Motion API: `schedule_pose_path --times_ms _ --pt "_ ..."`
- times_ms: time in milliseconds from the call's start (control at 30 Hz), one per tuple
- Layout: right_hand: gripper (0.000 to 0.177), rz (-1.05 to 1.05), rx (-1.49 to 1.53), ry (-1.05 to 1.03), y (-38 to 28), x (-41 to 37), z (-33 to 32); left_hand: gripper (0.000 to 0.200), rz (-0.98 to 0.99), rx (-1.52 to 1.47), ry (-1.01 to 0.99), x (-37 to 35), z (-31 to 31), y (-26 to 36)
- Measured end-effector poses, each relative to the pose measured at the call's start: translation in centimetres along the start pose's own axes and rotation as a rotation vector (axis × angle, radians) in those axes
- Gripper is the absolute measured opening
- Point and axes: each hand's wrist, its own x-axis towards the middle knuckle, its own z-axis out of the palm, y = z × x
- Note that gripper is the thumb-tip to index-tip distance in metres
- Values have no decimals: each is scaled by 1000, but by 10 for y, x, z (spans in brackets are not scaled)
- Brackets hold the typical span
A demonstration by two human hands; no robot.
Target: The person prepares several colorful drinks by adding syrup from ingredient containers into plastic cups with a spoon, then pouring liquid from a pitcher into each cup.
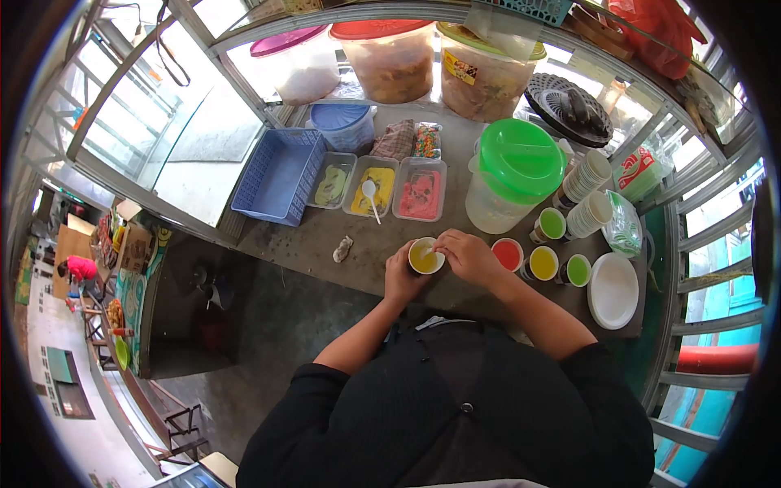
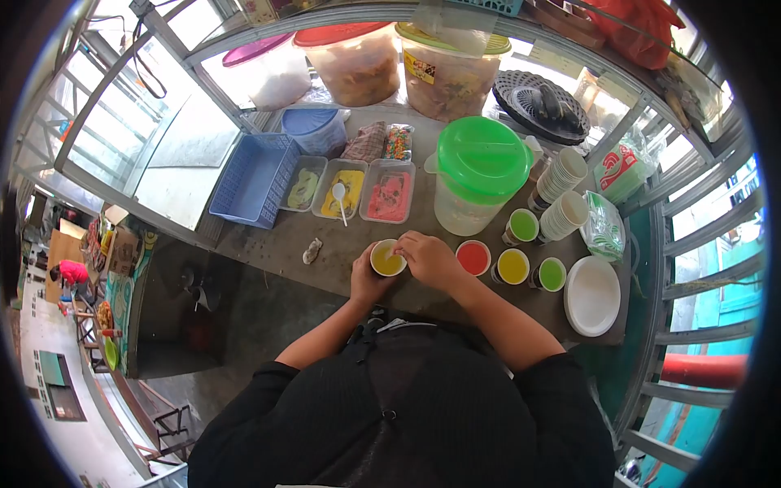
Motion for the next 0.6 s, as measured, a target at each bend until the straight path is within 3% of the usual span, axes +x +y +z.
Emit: schedule_pose_path --times_ms 133,367,467,600 --pt "11 21 -49 -30 -13 8 11 77 -75 -181 -136 4 -18 -11" --pt "15 248 7 121 0 10 40 76 76 -164 -298 29 -63 -20" --pt "19 630 326 149 -12 9 53 75 126 -178 -359 39 -72 -32" --pt "19 682 536 390 5 -4 78 75 173 -194 -387 48 -83 -42"
